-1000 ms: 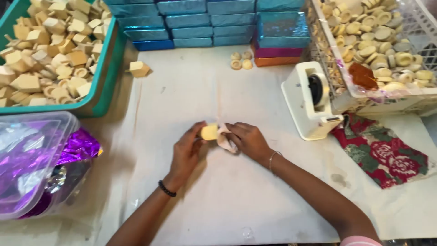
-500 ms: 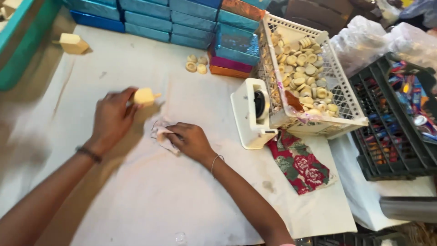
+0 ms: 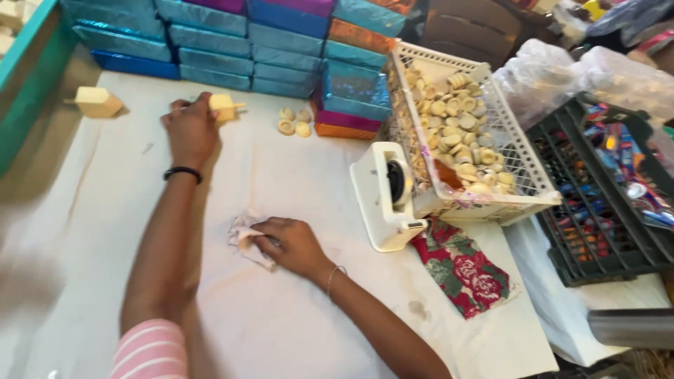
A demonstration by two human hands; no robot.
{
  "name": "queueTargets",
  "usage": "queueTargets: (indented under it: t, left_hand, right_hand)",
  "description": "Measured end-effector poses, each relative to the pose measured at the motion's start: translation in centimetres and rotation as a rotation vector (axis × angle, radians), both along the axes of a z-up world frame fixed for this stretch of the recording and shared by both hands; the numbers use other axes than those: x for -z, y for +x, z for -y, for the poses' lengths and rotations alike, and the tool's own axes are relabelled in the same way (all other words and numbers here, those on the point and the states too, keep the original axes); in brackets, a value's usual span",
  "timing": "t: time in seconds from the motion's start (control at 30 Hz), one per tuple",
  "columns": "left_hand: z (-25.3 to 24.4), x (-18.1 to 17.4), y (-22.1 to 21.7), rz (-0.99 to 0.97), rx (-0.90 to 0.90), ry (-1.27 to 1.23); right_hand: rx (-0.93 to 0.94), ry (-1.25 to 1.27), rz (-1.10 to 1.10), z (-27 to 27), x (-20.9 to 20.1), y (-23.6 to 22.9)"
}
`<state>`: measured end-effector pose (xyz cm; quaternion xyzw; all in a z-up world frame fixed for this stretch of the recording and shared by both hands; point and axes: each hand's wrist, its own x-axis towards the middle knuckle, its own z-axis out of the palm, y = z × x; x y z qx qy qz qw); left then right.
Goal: The person wraps a small rectangular box in shiny blue paper and secures it with tape. They then pick up small wooden pieces from a green bin and wipe them with a white cloth on the table.
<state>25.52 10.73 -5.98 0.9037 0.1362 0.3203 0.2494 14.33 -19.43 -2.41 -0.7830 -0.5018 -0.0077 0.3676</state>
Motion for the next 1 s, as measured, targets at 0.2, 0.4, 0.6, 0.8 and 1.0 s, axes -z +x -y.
queueTargets:
  t: [0.2,0.4,0.6,0.8,1.0]
  left_hand:
    - [-0.1,0.2,-0.9,0.003,-0.198,0.205]
    - [1.8,-3.6,-2.4,-0.079,-0.625,0.036]
    - [-1.9,-5.0,-2.4,-0.361,-0.762,-0.144]
    - [-6.3,-0.3,-1.0,-0.367,-0.829,0.045]
    - [-6.0,0.4,-2.4,-0.303,-0.772,0.092]
  right_hand:
    - [-0.005,-0.012,-0.051,-0.7,-0.9,-0.7]
    - [0.061,-0.054,-0.096,-0.5,-1.8,-0.8]
    - [0.027,0.002,0.043,-0.7,-0.1,-0.2]
    - [0.083,-0.064,-0.095,-0.6,-2.0,-0.8]
    - [0.069,-0.076,-0.125,-0.6,-1.2,-0.5]
